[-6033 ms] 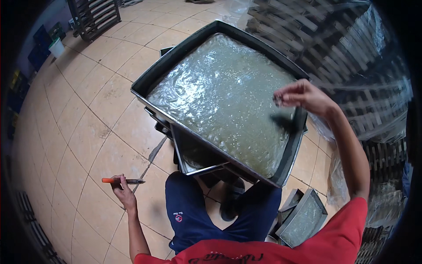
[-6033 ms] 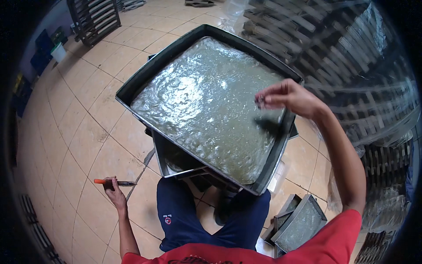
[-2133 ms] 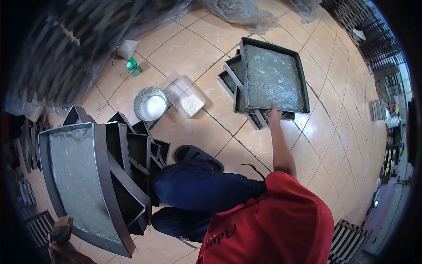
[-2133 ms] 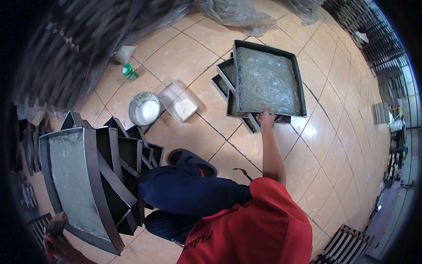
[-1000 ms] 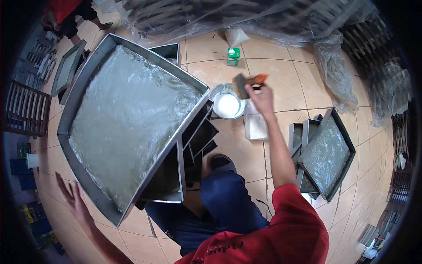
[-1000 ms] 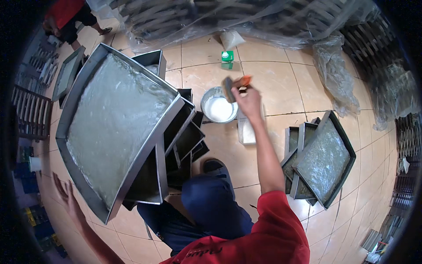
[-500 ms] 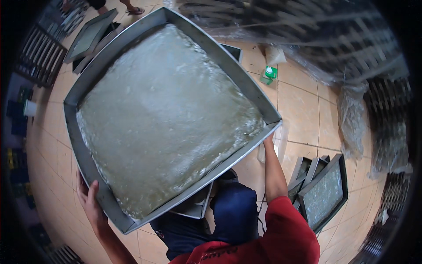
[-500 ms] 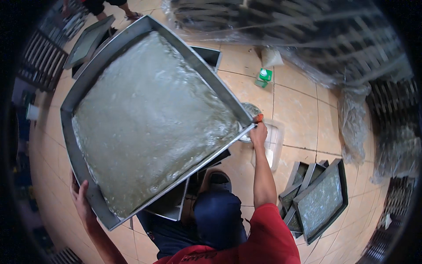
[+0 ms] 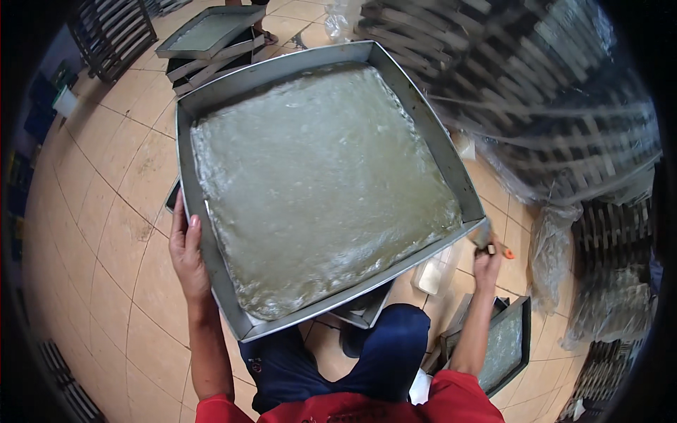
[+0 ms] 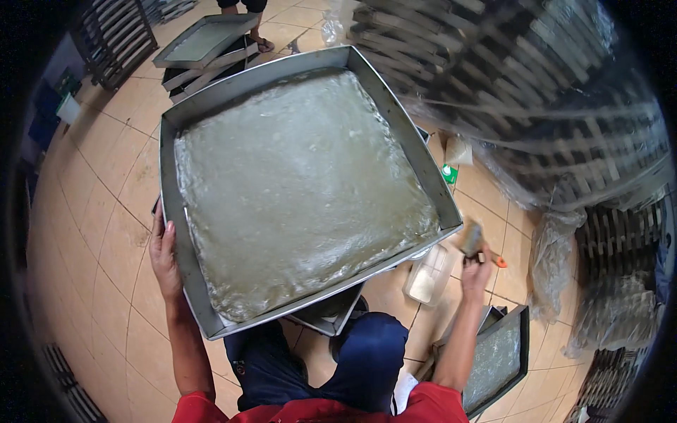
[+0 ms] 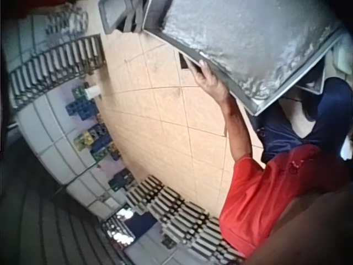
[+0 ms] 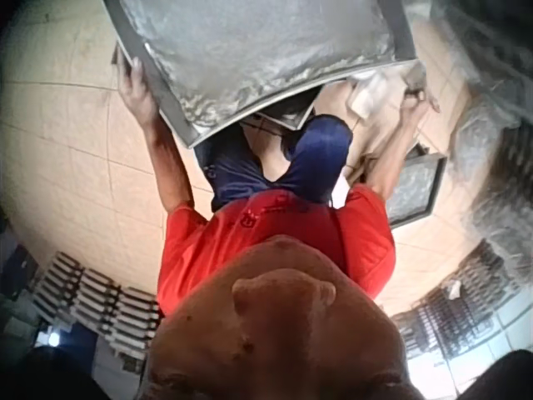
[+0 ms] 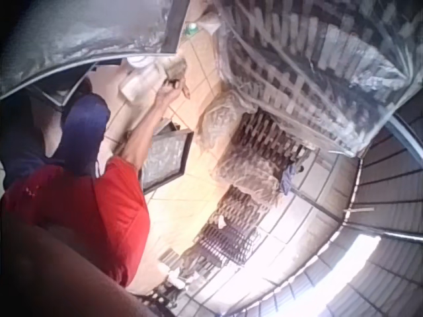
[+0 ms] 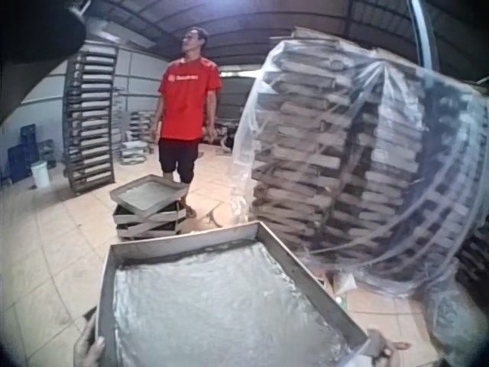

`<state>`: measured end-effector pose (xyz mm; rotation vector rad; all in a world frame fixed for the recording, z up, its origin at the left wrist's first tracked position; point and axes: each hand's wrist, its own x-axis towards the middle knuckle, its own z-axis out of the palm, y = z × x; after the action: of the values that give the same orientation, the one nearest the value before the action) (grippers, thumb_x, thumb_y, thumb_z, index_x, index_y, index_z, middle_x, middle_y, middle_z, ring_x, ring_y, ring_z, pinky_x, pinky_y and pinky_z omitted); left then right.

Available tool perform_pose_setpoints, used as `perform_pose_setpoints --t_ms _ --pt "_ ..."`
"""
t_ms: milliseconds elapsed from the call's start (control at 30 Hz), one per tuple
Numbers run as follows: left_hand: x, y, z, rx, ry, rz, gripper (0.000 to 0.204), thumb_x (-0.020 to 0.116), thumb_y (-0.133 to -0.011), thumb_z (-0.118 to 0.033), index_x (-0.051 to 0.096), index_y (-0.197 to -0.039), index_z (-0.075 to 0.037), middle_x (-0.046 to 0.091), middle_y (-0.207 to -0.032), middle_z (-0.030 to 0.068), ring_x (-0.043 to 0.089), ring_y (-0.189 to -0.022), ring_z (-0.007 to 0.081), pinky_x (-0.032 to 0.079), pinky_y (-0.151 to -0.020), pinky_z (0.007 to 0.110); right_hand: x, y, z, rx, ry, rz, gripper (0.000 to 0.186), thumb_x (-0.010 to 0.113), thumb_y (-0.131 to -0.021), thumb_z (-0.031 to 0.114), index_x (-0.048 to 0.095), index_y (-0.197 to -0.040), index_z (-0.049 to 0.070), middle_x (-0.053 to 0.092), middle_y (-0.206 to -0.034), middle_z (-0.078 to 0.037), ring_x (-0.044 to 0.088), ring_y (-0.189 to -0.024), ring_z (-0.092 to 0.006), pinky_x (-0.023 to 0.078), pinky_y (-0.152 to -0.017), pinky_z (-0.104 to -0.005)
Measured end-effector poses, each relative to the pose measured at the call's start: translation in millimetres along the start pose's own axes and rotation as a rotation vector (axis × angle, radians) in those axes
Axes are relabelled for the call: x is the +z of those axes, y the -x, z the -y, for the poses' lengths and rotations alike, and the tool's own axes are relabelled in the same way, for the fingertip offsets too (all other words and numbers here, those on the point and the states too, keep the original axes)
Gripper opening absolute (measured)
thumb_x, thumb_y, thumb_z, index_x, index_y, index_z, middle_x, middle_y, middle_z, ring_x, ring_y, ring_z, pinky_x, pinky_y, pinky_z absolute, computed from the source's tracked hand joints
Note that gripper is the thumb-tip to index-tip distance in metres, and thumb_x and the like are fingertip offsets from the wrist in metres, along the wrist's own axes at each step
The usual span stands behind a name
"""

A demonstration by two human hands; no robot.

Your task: The person applies a liquid substance to dough in square trays using a wide brush and sprinkles small items by hand. The person stacks the trays on top of one another in the center of the room.

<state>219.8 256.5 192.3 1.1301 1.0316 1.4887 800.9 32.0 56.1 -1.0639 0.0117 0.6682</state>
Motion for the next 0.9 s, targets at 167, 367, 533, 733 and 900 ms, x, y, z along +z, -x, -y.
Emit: perform_pose_setpoints --t_ms 167,367,533,733,900 --pt "-9 2 -4 0.001 0.182 -0.049 0.050 0.050 -0.099 -0.006 0.039 -0.146 0.007 0.051 -0.143 0.0141 0.052 -0.126 0.0165 0.038 -0.108 0.030 159 83 92 -0.219 0.214 0.298 0.039 0.061 -0.098 0.025 0.054 -0.131 0.004 0.062 -0.125 -0.008 0.057 -0.118 -0.0184 0.045 -0.103 -0.0361" --pt "-11 6 4 0.017 0.258 -0.072 0.049 0.052 -0.098 -0.005 0.043 -0.144 0.006 0.056 -0.136 0.0132 0.058 -0.116 0.0148 0.043 -0.101 0.028 342 199 34 -0.300 0.739 0.775 0.041 0.068 -0.094 0.029 0.056 -0.124 0.004 0.063 -0.112 -0.006 0.060 -0.096 -0.0119 0.049 -0.086 -0.0289" --pt "-16 8 -4 0.013 0.252 -0.090 0.048 0.054 -0.097 -0.005 0.044 -0.144 0.006 0.060 -0.130 0.0129 0.060 -0.109 0.0131 0.046 -0.097 0.026 409 209 -70 -0.180 1.073 1.257 0.045 0.071 -0.091 0.038 0.062 -0.116 0.002 0.066 -0.097 -0.005 0.059 -0.086 -0.0128 0.050 -0.073 -0.0295" --pt "-7 10 -15 -0.005 0.203 -0.103 0.047 0.054 -0.098 -0.005 0.045 -0.143 0.005 0.063 -0.125 0.0122 0.060 -0.105 0.0113 0.047 -0.093 0.025 491 71 -55 -1.208 1.340 0.725 0.039 0.066 -0.092 0.033 0.061 -0.119 0.006 0.072 -0.098 -0.012 0.070 -0.087 -0.0235 0.055 -0.077 -0.0358" --pt "-8 13 -6 0.000 0.214 -0.135 0.046 0.052 -0.098 -0.004 0.046 -0.144 0.003 0.063 -0.126 0.0113 0.062 -0.103 0.0118 0.048 -0.092 0.026 508 228 -165 -1.095 1.036 1.358 0.037 0.068 -0.083 0.019 0.063 -0.119 0.009 0.072 -0.092 -0.018 0.070 -0.082 -0.0360 0.056 -0.077 -0.0440"
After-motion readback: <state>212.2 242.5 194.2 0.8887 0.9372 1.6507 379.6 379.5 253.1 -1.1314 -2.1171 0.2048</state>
